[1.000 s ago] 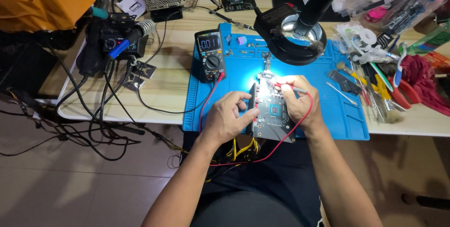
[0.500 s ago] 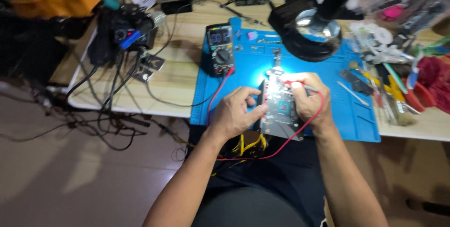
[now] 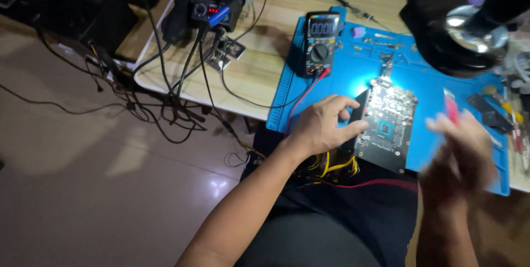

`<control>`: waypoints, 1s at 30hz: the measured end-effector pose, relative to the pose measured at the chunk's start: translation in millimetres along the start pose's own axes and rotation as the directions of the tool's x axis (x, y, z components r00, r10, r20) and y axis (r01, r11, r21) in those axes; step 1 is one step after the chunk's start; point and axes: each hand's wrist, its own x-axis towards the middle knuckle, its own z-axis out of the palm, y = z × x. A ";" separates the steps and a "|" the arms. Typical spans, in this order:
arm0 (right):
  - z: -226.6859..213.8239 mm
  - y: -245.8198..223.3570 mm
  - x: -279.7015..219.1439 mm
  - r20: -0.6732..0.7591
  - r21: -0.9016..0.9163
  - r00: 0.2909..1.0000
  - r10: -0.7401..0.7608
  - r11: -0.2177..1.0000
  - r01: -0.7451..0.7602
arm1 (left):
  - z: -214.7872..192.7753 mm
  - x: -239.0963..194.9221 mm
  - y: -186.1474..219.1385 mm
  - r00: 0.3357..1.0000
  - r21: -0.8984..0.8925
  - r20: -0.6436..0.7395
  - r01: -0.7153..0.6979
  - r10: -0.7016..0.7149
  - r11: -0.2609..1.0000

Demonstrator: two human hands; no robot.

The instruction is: Testing and diagnosing a circuit board using a digital multimeter and probes under a microscope

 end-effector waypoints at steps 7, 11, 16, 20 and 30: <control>-108.4 -131.5 -100.8 0.330 -0.092 0.716 0.615 0.776 -0.624 | 6.5 -1.3 -11.9 0.996 -0.011 -0.014 -0.087 0.087 0.996; -170.4 -82.5 -318.1 0.619 -0.428 0.008 0.786 0.346 -0.835 | 5.5 -3.3 -6.9 0.996 0.006 -0.015 -0.086 0.086 0.996; -59.5 -189.5 -216.9 0.119 -0.055 0.280 0.953 0.288 -0.956 | 9.9 -2.7 -9.4 0.981 0.011 -0.088 -0.173 0.173 0.985; -57.2 -172.1 -212.5 0.175 -0.115 0.447 0.877 0.470 -0.875 | 4.9 -1.1 -9.9 0.983 -0.224 -0.101 -0.174 0.155 0.959; -56.3 -156.6 -220.7 0.245 -0.140 0.446 0.861 0.487 -0.862 | -50.9 13.5 15.0 0.968 -0.245 -0.198 -0.204 0.158 0.948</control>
